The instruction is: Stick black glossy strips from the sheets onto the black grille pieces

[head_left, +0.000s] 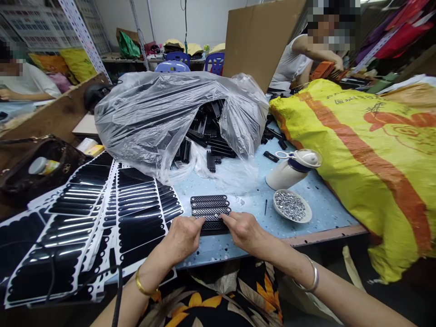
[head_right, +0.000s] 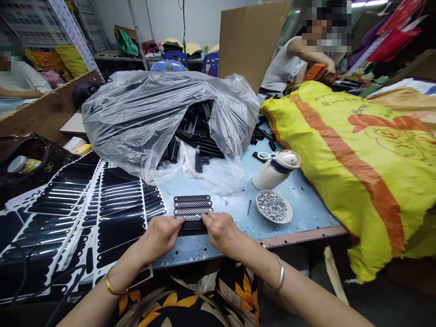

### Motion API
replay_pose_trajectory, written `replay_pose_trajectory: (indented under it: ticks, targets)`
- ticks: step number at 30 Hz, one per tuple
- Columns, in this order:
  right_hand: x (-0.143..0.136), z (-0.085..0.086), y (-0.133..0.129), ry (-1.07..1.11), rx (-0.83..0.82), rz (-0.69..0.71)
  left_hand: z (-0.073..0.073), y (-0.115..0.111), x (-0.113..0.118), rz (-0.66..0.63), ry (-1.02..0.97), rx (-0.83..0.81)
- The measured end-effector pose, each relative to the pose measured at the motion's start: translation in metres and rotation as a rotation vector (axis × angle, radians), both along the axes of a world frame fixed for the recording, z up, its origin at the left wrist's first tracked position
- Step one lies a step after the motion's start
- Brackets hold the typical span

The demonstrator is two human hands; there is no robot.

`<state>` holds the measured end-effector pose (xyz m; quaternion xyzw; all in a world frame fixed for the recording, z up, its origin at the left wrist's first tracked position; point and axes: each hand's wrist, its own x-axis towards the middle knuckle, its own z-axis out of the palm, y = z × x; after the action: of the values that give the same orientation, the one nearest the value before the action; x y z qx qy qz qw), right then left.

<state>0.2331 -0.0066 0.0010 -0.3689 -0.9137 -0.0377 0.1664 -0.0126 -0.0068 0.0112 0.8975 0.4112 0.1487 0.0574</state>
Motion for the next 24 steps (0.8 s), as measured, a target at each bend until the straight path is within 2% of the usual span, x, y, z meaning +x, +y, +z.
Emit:
replay_pose_trajectory:
  ticks: [3,9,16,24]
  targets:
    - [0.0,-0.005,-0.001,0.023,0.017,-0.001,-0.002,0.0,-0.001,0.006,-0.032,0.017]
    - [0.0,-0.003,-0.005,-0.117,-0.02,-0.012,-0.005,0.0,-0.003,-0.01,-0.103,0.049]
    - [0.0,0.007,-0.012,-0.304,-0.044,-0.01,-0.003,0.0,-0.002,-0.059,0.0,0.058]
    - [0.027,0.011,-0.016,-0.416,-0.028,-0.001,-0.003,0.002,-0.002,-0.056,0.018,0.036]
